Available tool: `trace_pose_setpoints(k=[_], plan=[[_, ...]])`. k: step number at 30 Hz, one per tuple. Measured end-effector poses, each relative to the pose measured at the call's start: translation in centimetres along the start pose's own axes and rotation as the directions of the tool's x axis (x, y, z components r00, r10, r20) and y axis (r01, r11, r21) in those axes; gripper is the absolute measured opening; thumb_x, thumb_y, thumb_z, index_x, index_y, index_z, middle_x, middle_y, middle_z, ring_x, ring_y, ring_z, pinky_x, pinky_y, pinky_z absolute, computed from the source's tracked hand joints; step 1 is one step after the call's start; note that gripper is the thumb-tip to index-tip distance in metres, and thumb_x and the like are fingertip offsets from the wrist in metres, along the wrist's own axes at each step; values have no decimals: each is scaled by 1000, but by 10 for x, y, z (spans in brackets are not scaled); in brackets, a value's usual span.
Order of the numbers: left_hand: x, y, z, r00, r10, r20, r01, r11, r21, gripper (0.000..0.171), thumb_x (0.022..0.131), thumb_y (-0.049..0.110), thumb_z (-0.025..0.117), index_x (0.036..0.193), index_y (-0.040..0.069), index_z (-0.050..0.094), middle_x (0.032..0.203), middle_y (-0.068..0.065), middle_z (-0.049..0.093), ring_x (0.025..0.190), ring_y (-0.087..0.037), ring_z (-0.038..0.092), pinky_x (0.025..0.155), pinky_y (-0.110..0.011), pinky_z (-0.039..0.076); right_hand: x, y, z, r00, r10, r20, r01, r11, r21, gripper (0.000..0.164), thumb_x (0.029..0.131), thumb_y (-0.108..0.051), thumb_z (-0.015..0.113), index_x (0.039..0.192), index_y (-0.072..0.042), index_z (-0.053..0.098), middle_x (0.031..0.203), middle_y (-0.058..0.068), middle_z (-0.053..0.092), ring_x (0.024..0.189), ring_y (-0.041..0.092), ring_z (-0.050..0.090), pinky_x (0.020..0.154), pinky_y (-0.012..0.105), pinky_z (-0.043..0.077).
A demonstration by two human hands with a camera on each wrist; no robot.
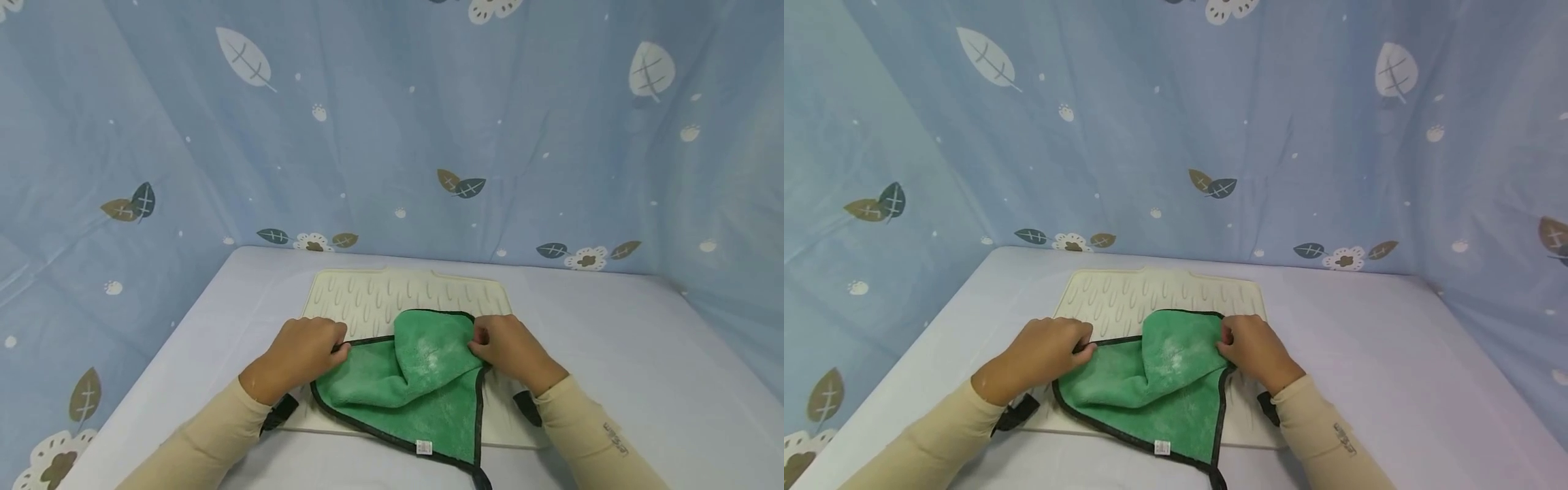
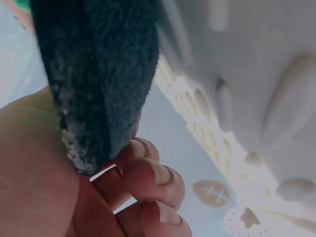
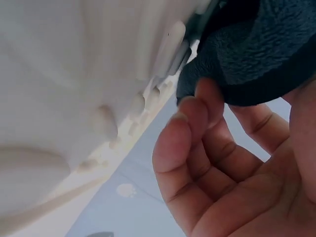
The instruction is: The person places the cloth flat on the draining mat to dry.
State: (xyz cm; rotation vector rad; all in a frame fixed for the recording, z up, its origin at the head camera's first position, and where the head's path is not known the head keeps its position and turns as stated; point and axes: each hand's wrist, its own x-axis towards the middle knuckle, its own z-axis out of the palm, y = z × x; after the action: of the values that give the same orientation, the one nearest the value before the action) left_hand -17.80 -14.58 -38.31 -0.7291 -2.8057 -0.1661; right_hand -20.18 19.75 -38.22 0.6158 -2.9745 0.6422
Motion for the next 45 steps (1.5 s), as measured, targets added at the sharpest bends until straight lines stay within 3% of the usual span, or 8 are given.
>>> trace_pose_setpoints(k=[5, 13, 18, 25, 29, 32, 36, 45], plan=[[-1, -2, -6, 1000, -21, -6, 21, 1000, -19, 46, 85, 19, 69, 57, 22, 33, 54, 12, 23, 49, -5, 24, 43, -24, 19, -1, 1, -5, 1000, 1, -21, -1, 1000, -6, 32, 86, -2, 72, 66, -15, 51, 61, -4, 46, 55, 10, 43, 55, 25, 36], [-4, -9, -16, 989, -112, 99, 115, 993, -26, 44, 81, 14, 67, 56, 21, 31, 55, 10, 21, 52, -8, 24, 46, -26, 19, -4, 6, -14, 1000, 4, 18, -3, 999, -40, 30, 83, 4, 65, 66, -13, 47, 61, -3, 41, 56, 11, 38, 55, 27, 33], [-7, -12, -20, 978, -129, 166, 133, 991, -17, 43, 80, 12, 68, 54, 21, 33, 53, 10, 27, 51, -9, 27, 46, -27, 23, -8, 11, -18, 998, 13, 60, -9, 998, -63, 31, 79, 6, 65, 66, -13, 44, 61, -3, 38, 57, 11, 38, 55, 27, 33], [-10, -12, -20, 970, -112, 216, 115, 993, -3, 36, 80, 13, 71, 58, 19, 43, 53, 8, 38, 51, -11, 36, 45, -28, 29, -11, 12, -15, 988, 69, 142, -58, 995, -77, 26, 81, 5, 64, 72, -12, 46, 63, -1, 40, 57, 13, 42, 54, 28, 34], [-8, -11, -15, 980, -78, 182, 85, 996, -30, 14, 85, 14, 71, 76, 15, 60, 65, 5, 58, 54, -11, 46, 47, -29, 36, -9, 12, -14, 987, 75, 139, -61, 993, -106, 14, 89, -5, 66, 84, -11, 54, 69, 0, 51, 60, 14, 46, 56, 30, 37], [-5, -8, -11, 986, -48, 161, 57, 997, -55, 5, 90, 18, 69, 89, 13, 67, 80, 1, 69, 59, -11, 53, 50, -31, 41, -8, 11, -12, 989, 88, 122, -72, 989, -131, 11, 93, -13, 67, 99, -8, 60, 83, 4, 63, 69, 15, 54, 61, 34, 45], [-2, -5, -6, 985, -20, 172, 31, 997, -64, 10, 92, 22, 71, 96, 14, 69, 89, -1, 73, 67, -12, 61, 55, -33, 47, -6, 10, -11, 991, 82, 105, -66, 987, -146, 20, 92, -14, 70, 110, -7, 63, 100, 9, 66, 83, 19, 61, 71, 40, 51], [-2, -1, 0, 989, 45, 142, -32, 995, -92, 25, 90, 16, 74, 114, 16, 65, 92, -2, 74, 72, -14, 65, 57, -33, 48, -5, 8, -6, 997, 15, 70, -5, 990, -139, 11, 88, -2, 71, 93, -10, 66, 90, 5, 64, 80, 17, 59, 70, 37, 51]])
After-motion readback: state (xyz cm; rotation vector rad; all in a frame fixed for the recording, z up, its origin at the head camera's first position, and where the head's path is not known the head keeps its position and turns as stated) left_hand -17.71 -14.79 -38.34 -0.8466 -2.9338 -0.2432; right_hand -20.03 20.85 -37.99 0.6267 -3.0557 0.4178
